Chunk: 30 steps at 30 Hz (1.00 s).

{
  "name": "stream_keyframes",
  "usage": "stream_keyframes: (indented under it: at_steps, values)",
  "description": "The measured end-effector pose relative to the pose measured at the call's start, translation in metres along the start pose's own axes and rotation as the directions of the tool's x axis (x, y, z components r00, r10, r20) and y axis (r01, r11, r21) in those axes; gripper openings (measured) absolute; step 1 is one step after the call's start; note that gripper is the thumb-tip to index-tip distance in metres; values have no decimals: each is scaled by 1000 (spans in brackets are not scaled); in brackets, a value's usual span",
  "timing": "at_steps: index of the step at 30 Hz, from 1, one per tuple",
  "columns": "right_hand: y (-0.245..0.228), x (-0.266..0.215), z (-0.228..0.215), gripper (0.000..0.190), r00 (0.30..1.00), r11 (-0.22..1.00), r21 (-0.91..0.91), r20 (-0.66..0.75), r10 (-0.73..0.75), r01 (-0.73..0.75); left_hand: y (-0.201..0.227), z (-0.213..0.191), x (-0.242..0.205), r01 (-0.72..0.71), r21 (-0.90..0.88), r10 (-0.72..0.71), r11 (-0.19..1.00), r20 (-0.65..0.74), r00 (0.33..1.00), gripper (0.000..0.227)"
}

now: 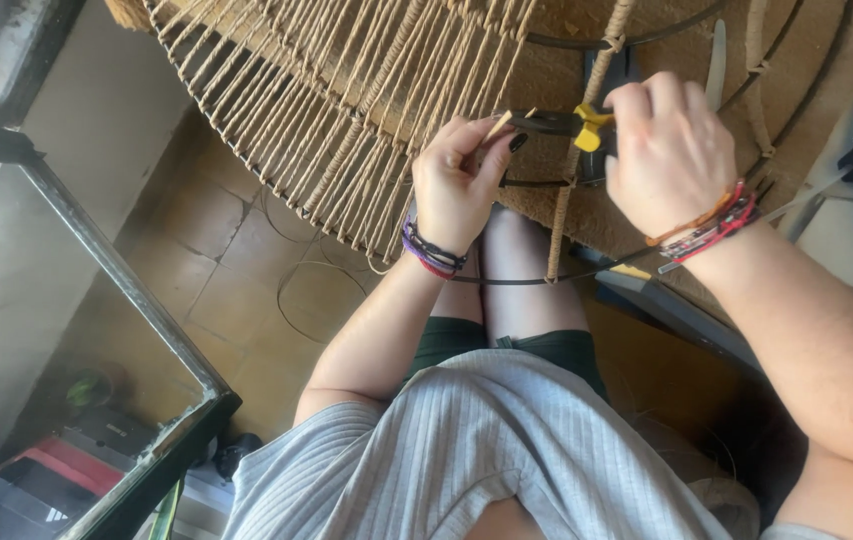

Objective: Trimming and gluing wicker or twine components onto a large circular furniture frame using hand tools.

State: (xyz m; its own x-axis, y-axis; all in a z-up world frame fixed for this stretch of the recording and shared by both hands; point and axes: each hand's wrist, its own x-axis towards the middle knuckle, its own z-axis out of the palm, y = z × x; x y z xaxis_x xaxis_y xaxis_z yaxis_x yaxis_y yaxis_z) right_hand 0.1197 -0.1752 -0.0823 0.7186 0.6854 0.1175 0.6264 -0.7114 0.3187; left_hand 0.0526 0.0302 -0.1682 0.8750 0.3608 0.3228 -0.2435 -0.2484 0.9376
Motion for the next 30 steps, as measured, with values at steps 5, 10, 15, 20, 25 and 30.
stream_keyframes:
  at_steps: [5,10,15,20,25,30]
  values:
    - [9,1,13,21,994,997,-75,-105,-44,36,2,0,-1,19,-26,-18,999,17,1000,11]
    - [10,-1,25,13,997,998,-56,-68,-40,36,3,1,-4,1,-30,-1,1000,-10,1000,18]
    - [4,3,8,45,999,987,161,45,-20,12,5,-1,-4,6,-79,-6,997,1,1000,19]
    - [11,3,23,11,988,997,-49,-136,-70,64,2,0,-6,-2,-72,2,997,10,1000,20]
    - [6,5,10,21,997,999,-19,-59,-40,39,1,0,-5,-28,-89,28,996,0,1000,23]
    - [6,4,-1,45,999,999,-10,-13,-33,33,-8,2,-8,-40,-107,41,994,8,999,30]
